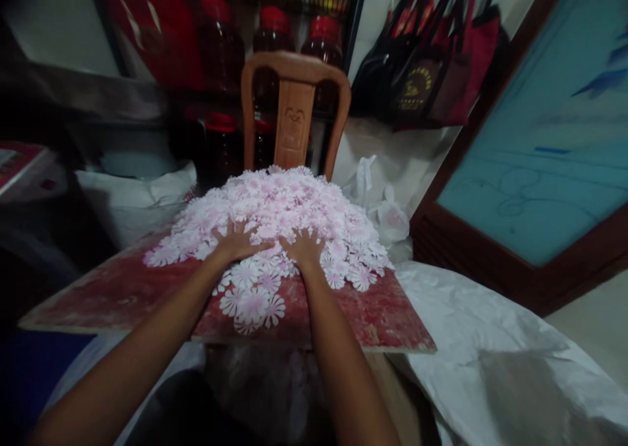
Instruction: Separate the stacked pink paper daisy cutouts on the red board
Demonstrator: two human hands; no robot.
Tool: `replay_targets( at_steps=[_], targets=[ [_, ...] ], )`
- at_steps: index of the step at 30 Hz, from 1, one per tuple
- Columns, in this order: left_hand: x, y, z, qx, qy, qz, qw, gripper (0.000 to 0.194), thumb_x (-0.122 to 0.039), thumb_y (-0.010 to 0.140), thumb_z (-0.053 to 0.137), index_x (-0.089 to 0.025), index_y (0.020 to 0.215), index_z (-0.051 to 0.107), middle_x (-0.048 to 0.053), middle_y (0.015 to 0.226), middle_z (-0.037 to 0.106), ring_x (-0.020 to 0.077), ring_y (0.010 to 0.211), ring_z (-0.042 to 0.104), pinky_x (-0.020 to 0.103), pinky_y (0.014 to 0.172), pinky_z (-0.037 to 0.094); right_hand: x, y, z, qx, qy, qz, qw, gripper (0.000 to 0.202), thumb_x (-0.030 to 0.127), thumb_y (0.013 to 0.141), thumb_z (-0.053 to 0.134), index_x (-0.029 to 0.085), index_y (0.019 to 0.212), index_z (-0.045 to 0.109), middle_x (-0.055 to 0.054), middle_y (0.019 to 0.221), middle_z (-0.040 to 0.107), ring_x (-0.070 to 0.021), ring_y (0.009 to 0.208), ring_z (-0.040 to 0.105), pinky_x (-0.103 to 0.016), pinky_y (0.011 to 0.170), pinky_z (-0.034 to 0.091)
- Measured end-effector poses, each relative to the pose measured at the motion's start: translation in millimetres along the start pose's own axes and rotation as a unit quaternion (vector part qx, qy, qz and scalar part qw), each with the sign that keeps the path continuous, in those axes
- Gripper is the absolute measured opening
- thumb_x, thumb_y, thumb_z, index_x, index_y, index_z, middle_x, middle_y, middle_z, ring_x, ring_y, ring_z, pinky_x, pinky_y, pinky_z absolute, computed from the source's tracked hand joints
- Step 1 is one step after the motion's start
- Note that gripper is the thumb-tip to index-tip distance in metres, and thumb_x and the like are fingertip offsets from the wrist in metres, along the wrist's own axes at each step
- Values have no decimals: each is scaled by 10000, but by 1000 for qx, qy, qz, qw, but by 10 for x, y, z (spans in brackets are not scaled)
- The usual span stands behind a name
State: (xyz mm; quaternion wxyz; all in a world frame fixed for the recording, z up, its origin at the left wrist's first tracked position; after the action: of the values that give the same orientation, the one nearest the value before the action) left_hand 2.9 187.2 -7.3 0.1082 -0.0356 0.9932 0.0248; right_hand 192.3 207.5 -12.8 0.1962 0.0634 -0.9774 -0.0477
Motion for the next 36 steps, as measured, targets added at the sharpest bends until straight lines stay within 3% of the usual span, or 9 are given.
replay_targets(
  at_steps=[8,13,25,36],
  targets=[
    [15,16,-32,-34,-28,5,999,1038,-942,646,283,-323,1478,329,126,1584,146,467,1432,-29,778,1009,-25,36,-23,-128,-60,19,-9,998,677,658,892,363,211,1381,505,-87,1480,423,-363,1418,227,-595,1125,86],
    [13,17,-86,-72,-44,10,996,1039,-948,634,295,-322,1460,372,125,1578,177,489,1425,25,785,1005,-6,41,-41,-190,-106,28,-17,994,623,620,910,364,194,1320,561,-111,1437,473,-358,1381,299,-592,1106,137],
    [11,-15,-182,-135,-68,27,988,990,-920,648,377,-306,1421,440,153,1551,254,498,1383,213,768,1020,61,52,-89,-365,-202,78,-48,975,455,500,920,458,202,1215,636,-144,1410,496,-342,1334,387,-578,1079,246],
    [12,-29,-327,-215,-84,31,973,879,-819,720,481,-236,1377,474,177,1504,332,434,1332,347,687,1057,198,63,-127,-521,-288,111,-98,946,379,401,920,485,159,1112,705,-168,1346,542,-308,1294,434,-477,1090,323]
  ],
)
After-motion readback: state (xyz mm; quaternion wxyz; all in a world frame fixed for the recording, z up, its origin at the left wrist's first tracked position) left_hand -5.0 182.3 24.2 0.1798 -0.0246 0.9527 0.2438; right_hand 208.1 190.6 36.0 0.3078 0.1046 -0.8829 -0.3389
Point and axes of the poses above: each hand's wrist, its own y-axis towards the middle knuckle, its own z-axis out of the palm, x = y × z, the point moved 9 cm from there along y, towards the middle knuckle
